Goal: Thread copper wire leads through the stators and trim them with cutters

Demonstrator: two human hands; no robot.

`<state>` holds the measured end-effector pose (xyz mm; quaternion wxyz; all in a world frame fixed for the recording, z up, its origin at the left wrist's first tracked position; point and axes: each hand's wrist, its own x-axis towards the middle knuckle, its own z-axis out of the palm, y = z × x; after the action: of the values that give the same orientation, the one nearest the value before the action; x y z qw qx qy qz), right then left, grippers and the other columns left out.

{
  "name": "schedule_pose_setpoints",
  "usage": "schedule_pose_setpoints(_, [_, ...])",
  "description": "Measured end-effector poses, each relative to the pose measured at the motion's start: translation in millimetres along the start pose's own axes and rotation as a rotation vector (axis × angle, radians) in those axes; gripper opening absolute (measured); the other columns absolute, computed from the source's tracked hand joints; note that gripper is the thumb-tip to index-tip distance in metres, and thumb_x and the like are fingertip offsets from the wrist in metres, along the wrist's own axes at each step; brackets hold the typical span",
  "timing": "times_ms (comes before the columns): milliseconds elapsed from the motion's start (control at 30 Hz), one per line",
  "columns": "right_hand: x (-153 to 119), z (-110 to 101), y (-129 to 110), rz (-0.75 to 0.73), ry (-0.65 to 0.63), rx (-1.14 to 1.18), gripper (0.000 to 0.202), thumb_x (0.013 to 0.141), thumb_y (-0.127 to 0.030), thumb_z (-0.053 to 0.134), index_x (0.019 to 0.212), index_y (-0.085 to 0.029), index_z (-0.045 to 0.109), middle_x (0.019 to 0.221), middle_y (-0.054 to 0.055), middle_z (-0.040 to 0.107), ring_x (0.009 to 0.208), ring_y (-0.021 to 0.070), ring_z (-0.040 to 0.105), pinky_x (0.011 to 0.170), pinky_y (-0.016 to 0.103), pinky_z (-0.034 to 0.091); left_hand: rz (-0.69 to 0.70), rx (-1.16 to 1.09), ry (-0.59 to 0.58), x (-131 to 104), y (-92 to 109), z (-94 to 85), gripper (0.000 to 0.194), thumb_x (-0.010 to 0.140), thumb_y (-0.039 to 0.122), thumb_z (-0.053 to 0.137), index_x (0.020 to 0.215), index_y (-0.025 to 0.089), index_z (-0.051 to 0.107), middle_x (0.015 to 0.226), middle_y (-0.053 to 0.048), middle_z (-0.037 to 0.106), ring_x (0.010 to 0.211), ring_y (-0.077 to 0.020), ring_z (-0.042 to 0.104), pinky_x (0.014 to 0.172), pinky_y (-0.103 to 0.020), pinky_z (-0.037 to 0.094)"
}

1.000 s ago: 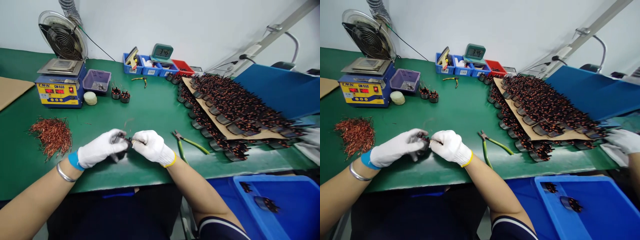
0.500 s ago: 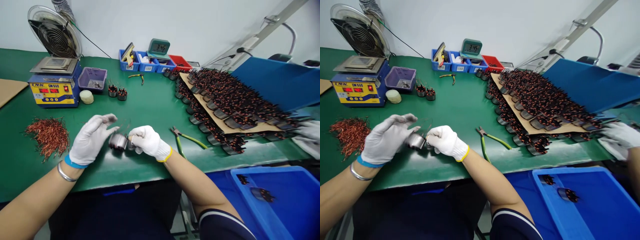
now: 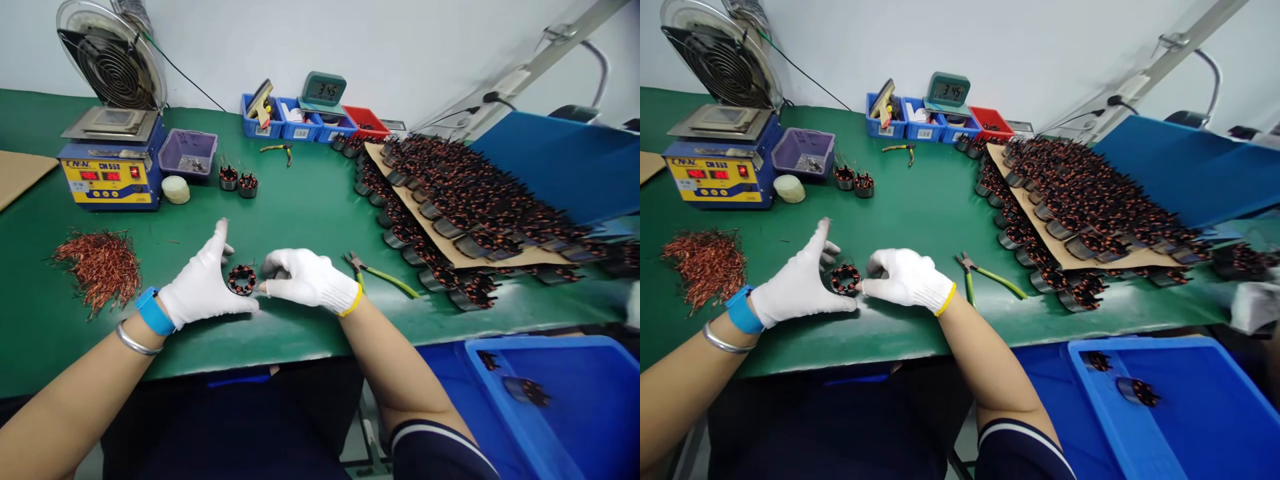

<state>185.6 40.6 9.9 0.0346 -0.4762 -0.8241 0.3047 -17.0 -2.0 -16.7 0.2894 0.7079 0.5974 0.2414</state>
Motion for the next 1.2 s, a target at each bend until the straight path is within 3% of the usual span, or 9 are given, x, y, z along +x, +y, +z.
schedule_pose_setpoints(67, [5, 6, 2, -0.005, 0.154, 0.106, 0.044, 0.069, -0.049, 0.070, 0.105, -0.025, 0.065, 0.097, 0.001, 0.069, 0.077, 0.0167, 0.061, 0.061, 0.025, 0.038, -0.055, -0.018, 0.000, 0, 3, 0.6, 0.131, 0.055, 0.052, 0.076, 0.151, 0.016, -0.006, 0.107, -0.011, 0.062, 0.090, -0.0268, 0.065, 0.081, -0.041, 0.051])
schedule_pose_setpoints(167, [14, 20, 3, -0.130, 0.275, 0.227, 0.026, 0.079, -0.038, 0.062, 0.097, -0.020, 0.066, 0.097, 0.003, 0.068, 0.082, 0.0156, 0.061, 0.069, 0.026, 0.042, -0.025, -0.079, -0.070, 1, 4, 0.3, 0.119, 0.066, 0.043, 0.069, 0.151, 0.015, -0.008, 0.103, -0.008, 0.065, 0.090, -0.0249, 0.066, 0.083, -0.038, 0.051])
schedule_pose_setpoints(367, [17, 20, 11, -0.089, 0.175, 0.313, 0.025, 0.083, -0.037, 0.055, 0.074, -0.016, 0.064, 0.066, 0.000, 0.063, 0.061, 0.0109, 0.052, 0.056, 0.023, 0.036, 0.099, -0.189, -0.323, 2, -8, -18.5, 0.103, 0.068, 0.021, 0.059, 0.152, 0.020, -0.001, 0.138, -0.014, 0.052, 0.124, -0.0257, 0.053, 0.105, -0.041, 0.040])
schedule_pose_setpoints(467, [16, 17, 15, -0.053, 0.104, 0.404, 0.025, 0.080, -0.039, 0.059, 0.074, -0.016, 0.064, 0.065, 0.000, 0.064, 0.058, 0.0099, 0.053, 0.053, 0.021, 0.035, 0.015, -0.359, -0.255, 4, -9, -17.9, 0.098, 0.063, 0.028, 0.068, 0.148, 0.016, 0.021, 0.141, -0.019, 0.047, 0.125, -0.0300, 0.051, 0.102, -0.045, 0.044])
schedule_pose_setpoints(567, [22, 22, 16, -0.043, 0.109, 0.527, 0.024, 0.082, -0.039, 0.056, 0.075, -0.016, 0.063, 0.064, 0.000, 0.064, 0.058, 0.0104, 0.058, 0.054, 0.021, 0.039, -0.125, -0.320, -0.093, 5, -4, -8.2, 0.082, 0.060, 0.039, 0.075, 0.132, 0.015, 0.044, 0.119, -0.015, 0.063, 0.103, -0.0287, 0.064, 0.090, -0.045, 0.053])
schedule_pose_setpoints(767, [39, 16, 26, 0.205, 0.241, 0.393, 0.021, 0.077, -0.035, 0.058, 0.065, -0.018, 0.059, 0.054, -0.001, 0.060, 0.049, 0.0105, 0.056, 0.056, 0.023, 0.045, -0.040, -0.155, -0.183, 3, -1, -8.8, 0.091, 0.067, 0.044, 0.072, 0.144, 0.021, 0.030, 0.111, -0.007, 0.068, 0.096, -0.0240, 0.066, 0.089, -0.039, 0.052])
schedule_pose_setpoints(867, [35, 9, 27, 0.163, 0.217, 0.592, 0.012, 0.070, -0.023, 0.059, 0.079, -0.016, 0.063, 0.060, -0.001, 0.063, 0.053, 0.0106, 0.058, 0.057, 0.023, 0.048, -0.021, -0.072, -0.188, 2, 0, -10.0, 0.102, 0.064, 0.046, 0.073, 0.148, 0.018, 0.023, 0.120, -0.009, 0.064, 0.106, -0.0263, 0.063, 0.096, -0.041, 0.048])
schedule_pose_setpoints(1067, [21, 11, 3, -0.200, 0.093, 1.087, 0.046, 0.075, -0.025, 0.053, 0.120, -0.016, 0.057, 0.076, 0.000, 0.068, 0.051, 0.0065, 0.052, 0.052, 0.019, 0.047, -0.036, -0.051, -0.106, 1, 9, 0.7, 0.106, 0.063, 0.050, 0.073, 0.149, 0.016, 0.021, 0.106, -0.006, 0.067, 0.096, -0.0262, 0.065, 0.090, -0.038, 0.050])
schedule_pose_setpoints(1200, [24, 14, 4, -0.081, 0.167, 0.978, 0.054, 0.076, -0.022, 0.054, 0.130, -0.020, 0.051, 0.101, 0.003, 0.071, 0.046, 0.0040, 0.047, 0.045, 0.018, 0.041, 0.009, 0.020, -0.154, 3, 12, -0.6, 0.106, 0.066, 0.047, 0.071, 0.151, 0.018, 0.015, 0.107, -0.005, 0.066, 0.095, -0.0240, 0.065, 0.087, -0.035, 0.050])
